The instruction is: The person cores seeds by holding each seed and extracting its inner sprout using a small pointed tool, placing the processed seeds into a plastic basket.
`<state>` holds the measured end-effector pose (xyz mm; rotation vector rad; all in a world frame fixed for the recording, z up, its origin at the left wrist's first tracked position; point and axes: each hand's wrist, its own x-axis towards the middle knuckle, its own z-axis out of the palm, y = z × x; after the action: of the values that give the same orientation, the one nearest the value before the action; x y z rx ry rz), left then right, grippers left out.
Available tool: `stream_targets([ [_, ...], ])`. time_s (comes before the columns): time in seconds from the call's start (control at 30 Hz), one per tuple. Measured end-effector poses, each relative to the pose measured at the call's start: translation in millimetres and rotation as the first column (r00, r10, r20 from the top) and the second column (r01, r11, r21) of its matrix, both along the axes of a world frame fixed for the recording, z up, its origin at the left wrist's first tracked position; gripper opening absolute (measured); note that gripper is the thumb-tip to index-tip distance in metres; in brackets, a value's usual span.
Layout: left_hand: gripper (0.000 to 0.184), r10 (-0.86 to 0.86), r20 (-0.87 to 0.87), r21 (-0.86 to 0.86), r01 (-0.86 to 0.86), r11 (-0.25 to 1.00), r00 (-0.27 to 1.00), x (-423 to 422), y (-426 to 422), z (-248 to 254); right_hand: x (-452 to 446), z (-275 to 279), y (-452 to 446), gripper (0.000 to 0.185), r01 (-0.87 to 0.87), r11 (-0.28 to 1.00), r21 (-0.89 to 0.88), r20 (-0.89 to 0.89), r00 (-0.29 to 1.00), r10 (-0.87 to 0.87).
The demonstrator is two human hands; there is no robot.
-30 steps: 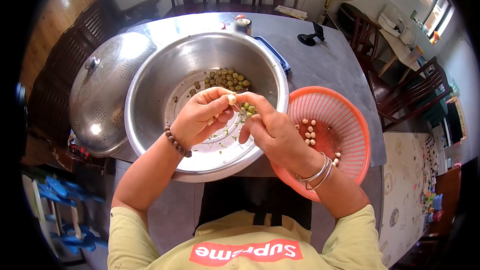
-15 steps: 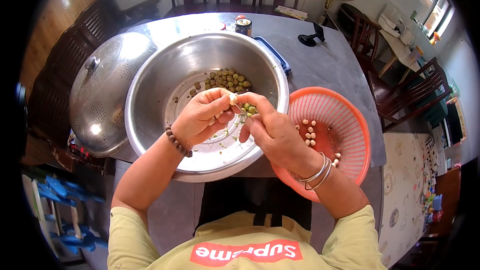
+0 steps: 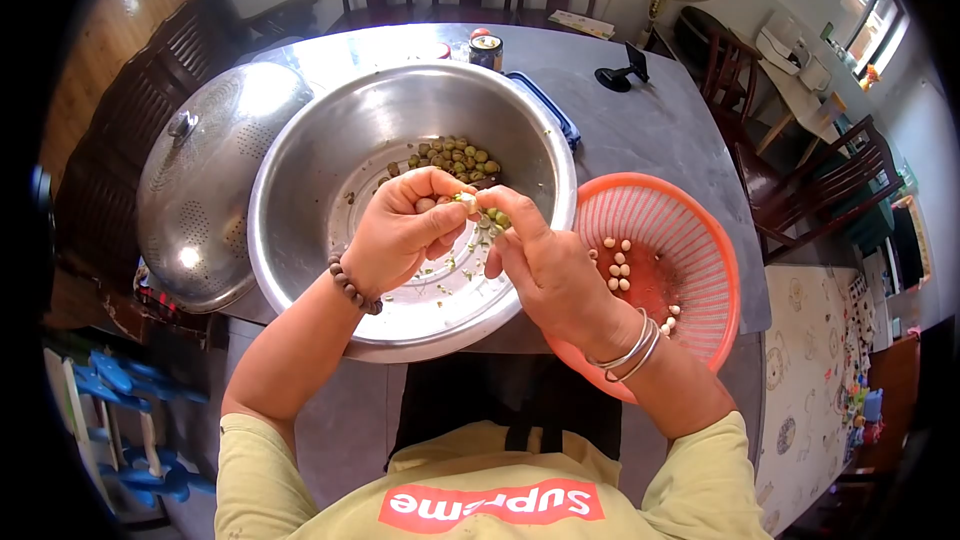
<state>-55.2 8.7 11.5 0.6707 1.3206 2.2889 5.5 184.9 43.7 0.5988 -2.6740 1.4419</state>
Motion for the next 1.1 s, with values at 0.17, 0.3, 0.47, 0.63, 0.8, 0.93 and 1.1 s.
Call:
stream_targets([
  [0.17,0.012,0.003,-0.042,-0.035,-0.004,0.999,0.999,2,1,1,0,-6,2,0.033,-0.015,1.0,-0.002,-0.042,0.999,0.015],
  [0.3,0.012,0.0,-0.074,-0.065,-0.005,0.998,0.997,2,1,2,1,-6,2,0.031,-0.037,0.999,-0.007,-0.08,0.996,0.036],
  [0.47,0.013,-0.007,-0.068,-0.068,0.003,0.998,0.998,2,1,-1,1,-6,2,0.03,-0.043,0.999,-0.008,-0.083,0.996,0.042],
  [0.63,0.013,-0.012,-0.066,-0.074,0.007,0.997,0.998,3,1,0,-1,-10,2,0.031,-0.052,0.998,-0.033,-0.105,0.993,0.048],
  [0.8,0.013,-0.016,-0.078,-0.171,0.003,0.985,0.997,6,4,1,-1,-11,0,0.026,-0.039,0.999,-0.037,-0.137,0.99,0.034],
  [0.93,0.013,-0.007,-0.066,-0.137,-0.002,0.991,0.998,4,3,1,-3,-10,-4,0.02,-0.016,0.999,-0.048,-0.159,0.987,0.008],
  [1.1,0.013,0.008,0.011,-0.08,-0.007,0.997,1.0,4,4,2,-4,-8,-4,0.02,-0.008,0.998,-0.055,-0.155,0.988,0.0],
])
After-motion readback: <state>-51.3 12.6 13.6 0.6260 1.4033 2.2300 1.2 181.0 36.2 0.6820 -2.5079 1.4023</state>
